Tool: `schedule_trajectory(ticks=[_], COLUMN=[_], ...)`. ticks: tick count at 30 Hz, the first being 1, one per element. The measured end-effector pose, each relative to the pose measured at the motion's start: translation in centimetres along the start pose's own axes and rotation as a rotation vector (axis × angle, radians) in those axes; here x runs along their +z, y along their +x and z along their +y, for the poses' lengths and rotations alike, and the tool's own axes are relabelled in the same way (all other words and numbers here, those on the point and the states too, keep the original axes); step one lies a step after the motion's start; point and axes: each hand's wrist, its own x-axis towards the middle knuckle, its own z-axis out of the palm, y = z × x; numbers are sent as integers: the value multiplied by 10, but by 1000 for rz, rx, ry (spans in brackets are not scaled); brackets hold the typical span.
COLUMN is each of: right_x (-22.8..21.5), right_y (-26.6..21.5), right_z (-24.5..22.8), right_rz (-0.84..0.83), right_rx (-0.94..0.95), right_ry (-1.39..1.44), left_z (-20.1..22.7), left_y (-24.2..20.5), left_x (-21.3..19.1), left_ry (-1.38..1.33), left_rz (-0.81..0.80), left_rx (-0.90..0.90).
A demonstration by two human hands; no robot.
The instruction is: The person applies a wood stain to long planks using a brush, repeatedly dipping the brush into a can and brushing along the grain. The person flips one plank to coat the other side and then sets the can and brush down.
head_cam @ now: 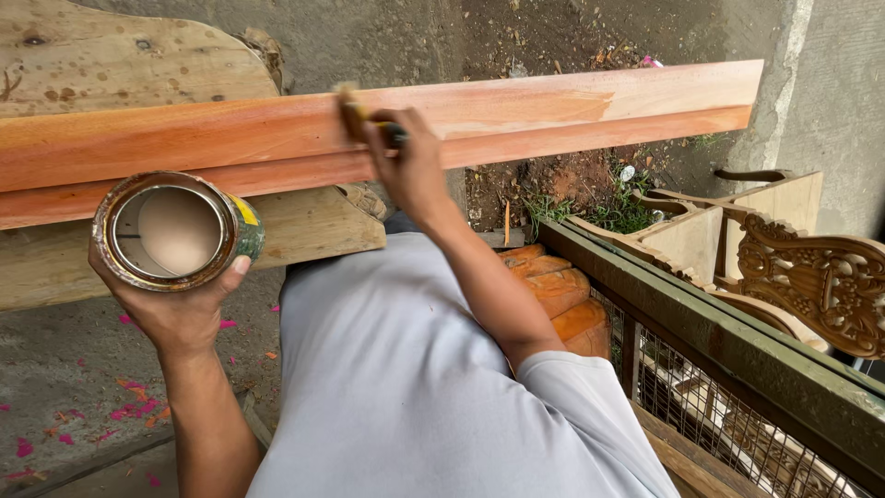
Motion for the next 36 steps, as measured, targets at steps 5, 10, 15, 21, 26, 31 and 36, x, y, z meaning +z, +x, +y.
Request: schedule_trajectory(ticks=[5,10,15,21,26,31,36], right_x=[-16,-152,-68,-19,-143,-104,-148], right_y=[9,8,-24,-37,-22,-43,-36], right_z=[32,89,37,21,60,53,87], right_rz=[41,301,112,-92,189,169,173], right_rx=[37,214,55,-29,262,120,363], right_ry=[-25,-323,-190,-71,-248,-207,-236], left_z=[-1,-8,-8,1,3,7,4], left_y=[-6,-14,-14,-7,-7,-4,-7], left_x=[2,7,17,26,32,31,30], left_ry=[-39,-67,-85,-9,5,-173,-52], left_rz=[-24,-4,4,23,24,-67,-116], left_rx=[-19,-27,-61,-38,-11,-80,45])
